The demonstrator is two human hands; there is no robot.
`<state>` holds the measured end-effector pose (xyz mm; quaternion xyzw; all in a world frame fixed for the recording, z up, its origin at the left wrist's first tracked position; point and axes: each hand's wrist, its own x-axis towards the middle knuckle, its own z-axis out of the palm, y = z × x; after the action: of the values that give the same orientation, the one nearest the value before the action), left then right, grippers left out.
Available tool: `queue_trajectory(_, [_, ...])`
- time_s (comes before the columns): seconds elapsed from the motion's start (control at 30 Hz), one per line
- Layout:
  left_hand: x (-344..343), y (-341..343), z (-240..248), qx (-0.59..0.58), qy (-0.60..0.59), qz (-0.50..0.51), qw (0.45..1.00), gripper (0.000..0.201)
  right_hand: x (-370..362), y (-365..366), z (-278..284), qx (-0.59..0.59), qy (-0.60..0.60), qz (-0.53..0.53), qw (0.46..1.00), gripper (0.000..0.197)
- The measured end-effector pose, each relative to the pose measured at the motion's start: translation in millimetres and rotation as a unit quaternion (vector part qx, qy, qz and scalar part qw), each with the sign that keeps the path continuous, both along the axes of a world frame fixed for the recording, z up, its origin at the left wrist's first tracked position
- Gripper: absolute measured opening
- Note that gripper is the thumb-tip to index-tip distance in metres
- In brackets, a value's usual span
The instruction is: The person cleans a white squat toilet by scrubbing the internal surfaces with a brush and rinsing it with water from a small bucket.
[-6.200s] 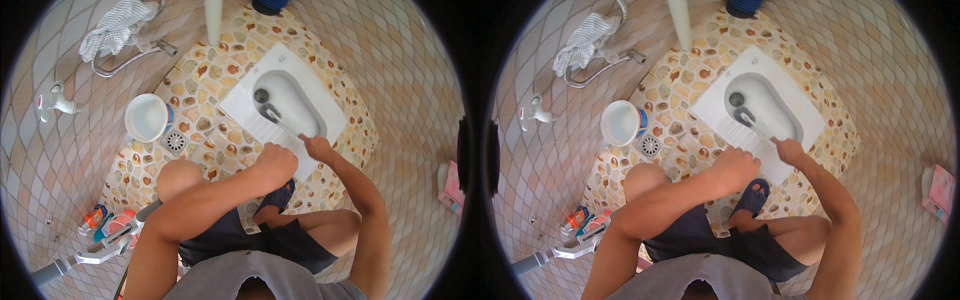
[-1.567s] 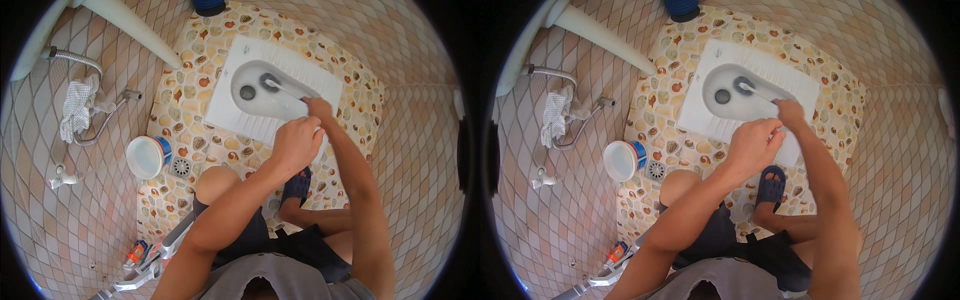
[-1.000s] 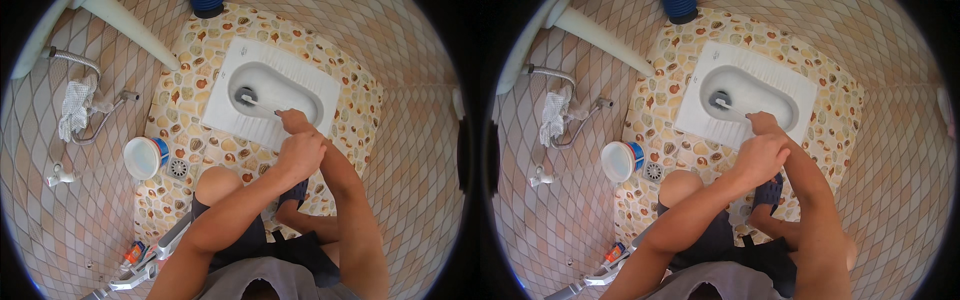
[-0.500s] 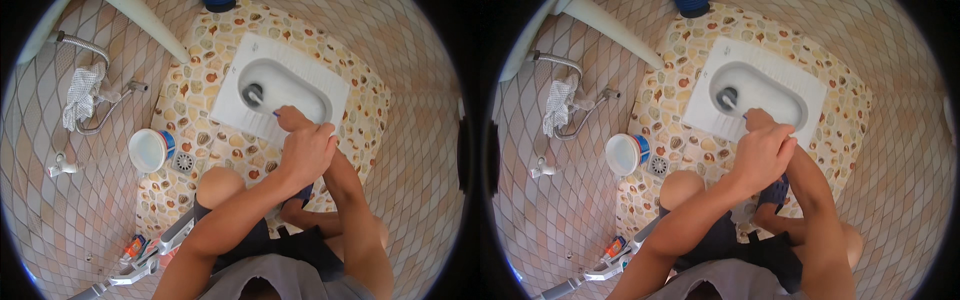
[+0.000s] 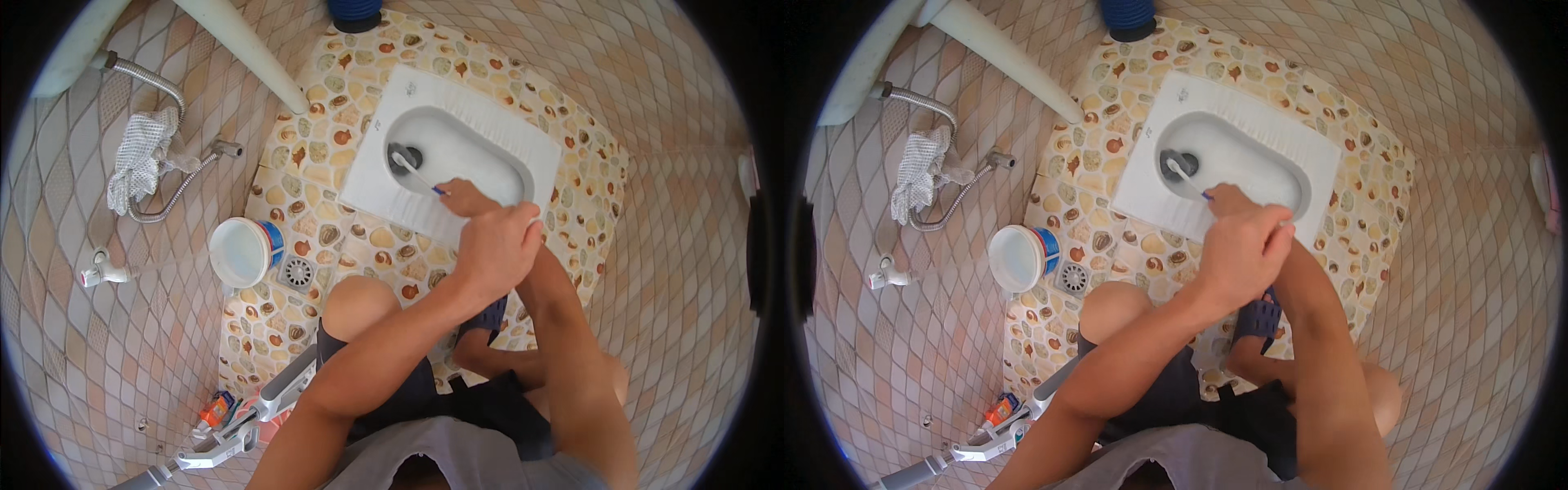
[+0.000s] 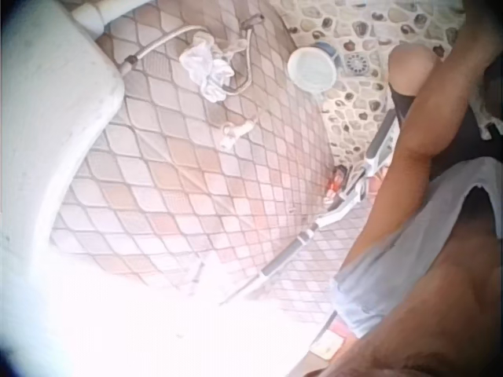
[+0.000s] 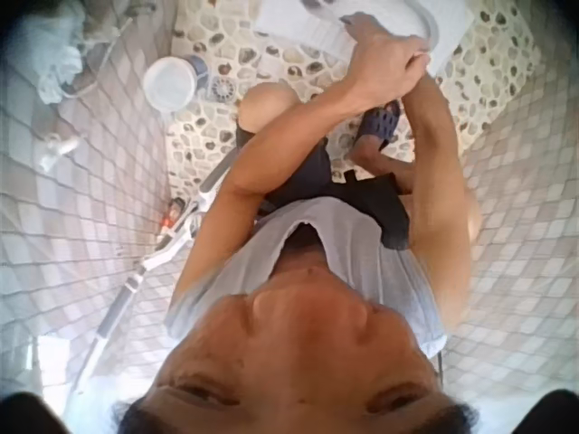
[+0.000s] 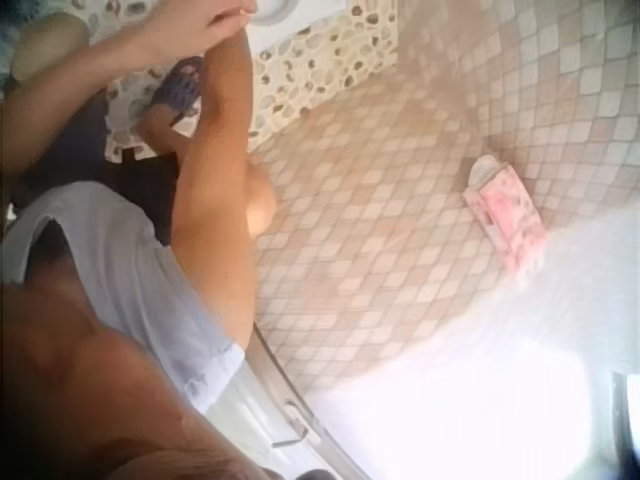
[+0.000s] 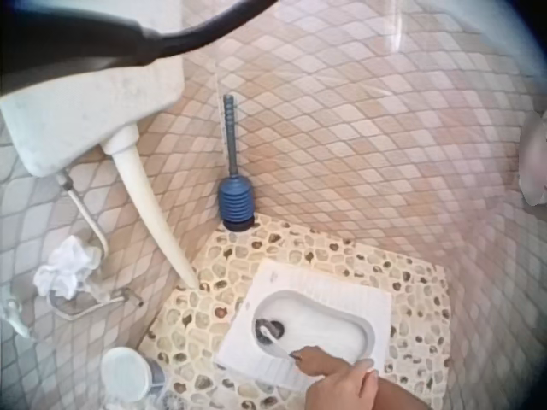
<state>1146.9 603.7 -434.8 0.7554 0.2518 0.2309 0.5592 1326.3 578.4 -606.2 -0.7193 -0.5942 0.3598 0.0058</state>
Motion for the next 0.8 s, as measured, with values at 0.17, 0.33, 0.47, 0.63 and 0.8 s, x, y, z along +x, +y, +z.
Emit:
queue_trajectory(0.17, [-24.9,5.6,0.6,0.03,-0.012,0.006,0.999,0.014,21.4,0.0,11.0,-0.162,0.1,-0.038,0.981,0.034])
queue_trajectory(0.33, [-4.1,-4.5,-6.8,0.0,-0.015,-0.009,1.0,0.013,11.0,-42.8,-43.1,0.066,0.212,-0.12,0.968,0.044])
queue_trajectory(0.47, [-17.5,-3.5,-12.5,-0.005,0.031,0.006,0.999,0.013,11.3,-37.8,-2.3,0.006,0.084,-0.031,0.996,0.044])
queue_trajectory(0.63, [-15.7,3.0,-0.3,-0.005,0.017,-0.025,1.0,0.014,62.9,-58.3,32.0,-0.159,0.084,-0.067,0.981,0.04])
queue_trajectory(0.8, [-6.5,-3.8,-28.1,0.023,0.077,-0.061,0.995,0.016,-26.9,-35.4,-17.0,-0.031,0.043,-0.09,0.995,0.04])
